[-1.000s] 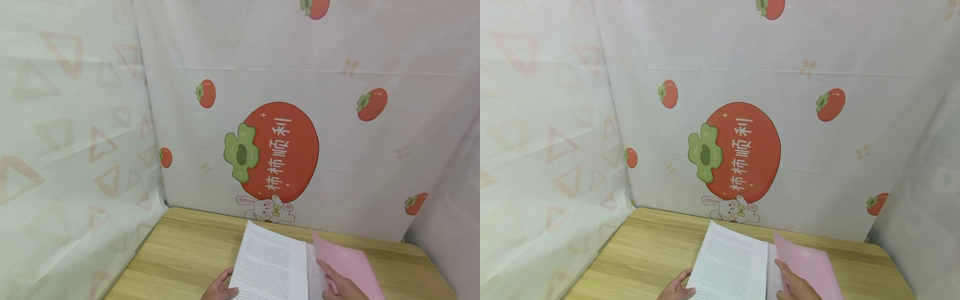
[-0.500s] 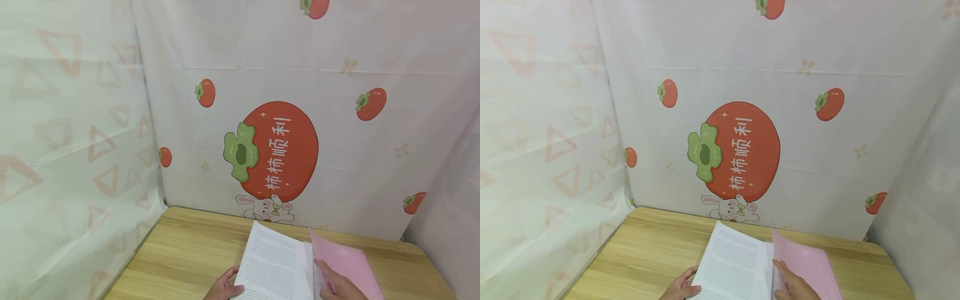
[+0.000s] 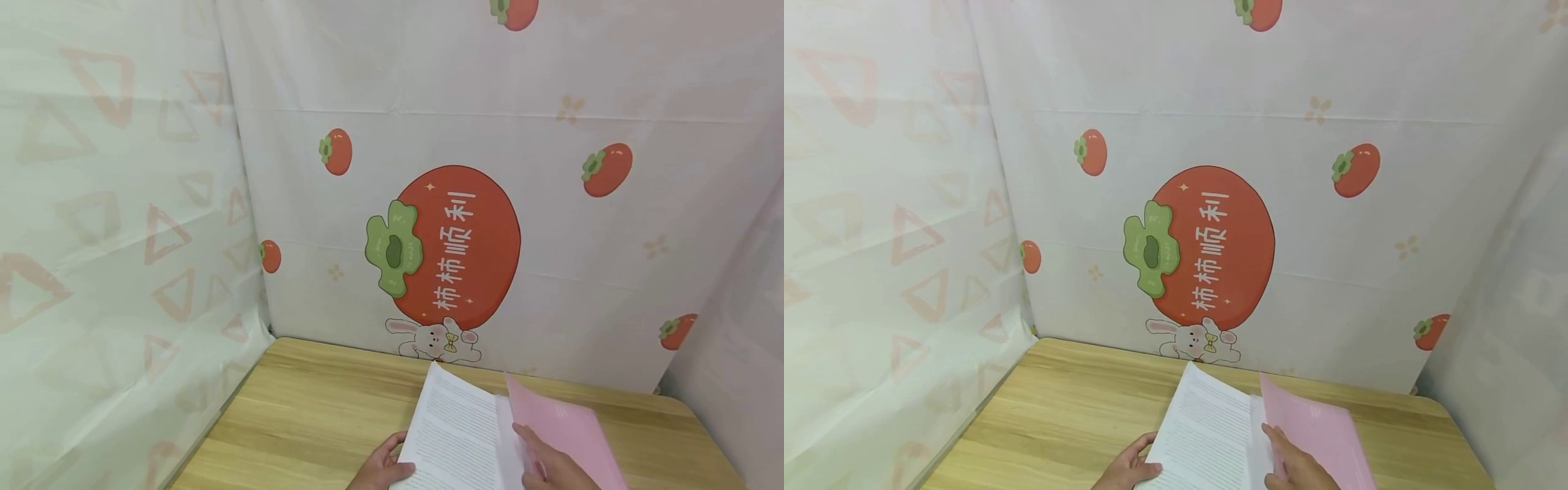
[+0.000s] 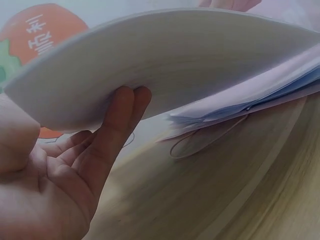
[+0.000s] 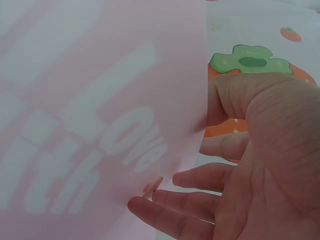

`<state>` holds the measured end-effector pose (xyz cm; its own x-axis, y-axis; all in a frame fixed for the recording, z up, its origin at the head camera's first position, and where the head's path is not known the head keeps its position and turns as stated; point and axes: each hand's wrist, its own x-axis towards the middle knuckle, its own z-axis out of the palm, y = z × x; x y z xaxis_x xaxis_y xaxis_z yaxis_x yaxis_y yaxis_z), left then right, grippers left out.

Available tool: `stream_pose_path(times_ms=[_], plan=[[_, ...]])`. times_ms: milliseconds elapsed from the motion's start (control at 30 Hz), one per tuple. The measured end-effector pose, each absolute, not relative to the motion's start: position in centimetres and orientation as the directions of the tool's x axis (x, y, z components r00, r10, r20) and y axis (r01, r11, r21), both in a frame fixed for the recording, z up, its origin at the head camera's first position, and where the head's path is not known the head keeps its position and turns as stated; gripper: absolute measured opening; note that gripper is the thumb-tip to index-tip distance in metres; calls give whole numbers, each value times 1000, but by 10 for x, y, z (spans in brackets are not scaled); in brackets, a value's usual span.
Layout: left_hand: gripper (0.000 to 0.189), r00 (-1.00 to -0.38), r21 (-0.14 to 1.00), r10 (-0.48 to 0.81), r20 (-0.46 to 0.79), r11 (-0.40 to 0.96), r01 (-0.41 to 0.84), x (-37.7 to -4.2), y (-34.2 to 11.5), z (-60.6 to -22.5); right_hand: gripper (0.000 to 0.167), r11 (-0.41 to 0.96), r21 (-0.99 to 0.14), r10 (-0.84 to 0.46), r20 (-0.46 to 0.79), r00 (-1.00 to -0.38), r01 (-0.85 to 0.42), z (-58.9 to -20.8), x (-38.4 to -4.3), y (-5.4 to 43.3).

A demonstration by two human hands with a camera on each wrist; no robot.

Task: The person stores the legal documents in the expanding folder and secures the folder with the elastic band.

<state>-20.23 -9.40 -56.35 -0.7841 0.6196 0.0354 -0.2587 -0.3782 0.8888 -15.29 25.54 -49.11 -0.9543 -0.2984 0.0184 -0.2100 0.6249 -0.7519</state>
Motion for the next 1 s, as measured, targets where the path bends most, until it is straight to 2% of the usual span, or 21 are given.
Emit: stream_pose_path(times_ms=[267, 767, 1000], plan=[[65, -805, 912, 591, 50, -356, -205, -206, -77, -565, 73, 678, -702, -279, 29, -960, -218, -491, -155, 255], [65, -878, 919, 479, 22, -356, -171, -199, -50, -575, 76, 650, -736, -277, 4, -961, -191, -492, -154, 257], [71, -877, 903, 481, 19, -384, -191, -195, -44, -583, 76, 638, -740, -287, 28, -957, -213, -495, -153, 259]])
